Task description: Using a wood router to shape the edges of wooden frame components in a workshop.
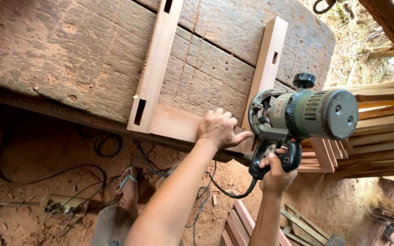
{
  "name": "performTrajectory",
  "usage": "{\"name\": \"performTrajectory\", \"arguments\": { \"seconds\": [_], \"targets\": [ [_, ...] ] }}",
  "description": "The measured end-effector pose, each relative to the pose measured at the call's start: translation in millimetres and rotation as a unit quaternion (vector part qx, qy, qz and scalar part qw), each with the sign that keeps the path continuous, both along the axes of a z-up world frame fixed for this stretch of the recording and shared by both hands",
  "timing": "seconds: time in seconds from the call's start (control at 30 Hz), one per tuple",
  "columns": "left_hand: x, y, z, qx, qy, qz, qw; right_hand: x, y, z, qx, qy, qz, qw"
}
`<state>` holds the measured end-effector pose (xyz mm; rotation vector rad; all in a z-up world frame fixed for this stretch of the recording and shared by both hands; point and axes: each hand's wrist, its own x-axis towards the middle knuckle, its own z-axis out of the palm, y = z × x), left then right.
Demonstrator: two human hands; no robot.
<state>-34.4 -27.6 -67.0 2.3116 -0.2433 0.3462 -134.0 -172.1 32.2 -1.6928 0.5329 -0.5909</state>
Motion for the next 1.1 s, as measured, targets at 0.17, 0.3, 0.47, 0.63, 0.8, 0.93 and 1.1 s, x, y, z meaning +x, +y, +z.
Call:
{"name": "performTrajectory", "arguments": {
  "seconds": [0.17, 0.3, 0.47, 0.63, 0.8, 0.93, 1.1],
  "targets": [
    [6, 13, 22, 0.036, 0.099, -0.06, 0.993, -7, 9, 16, 0.037, 0.037, 0.025, 0.998],
    [10, 21, 35, 0.104, 0.156, -0.115, 0.975, -13, 15, 27, 0.061, 0.09, 0.042, 0.993],
    [11, 20, 34, 0.099, 0.149, -0.113, 0.977, -22, 25, 30, 0.076, 0.085, 0.025, 0.993],
    [9, 16, 30, 0.088, 0.127, -0.093, 0.984, -29, 28, 30, 0.098, 0.073, 0.006, 0.993],
    [10, 18, 30, 0.106, 0.138, -0.109, 0.979, -32, 32, 31, 0.098, 0.082, -0.002, 0.992],
    [9, 17, 28, 0.084, 0.137, -0.104, 0.981, -33, 38, 35, 0.094, 0.079, -0.001, 0.992],
    [9, 19, 30, 0.116, 0.134, -0.109, 0.978, -40, 34, 31, 0.092, 0.08, -0.005, 0.993]
  ]
}}
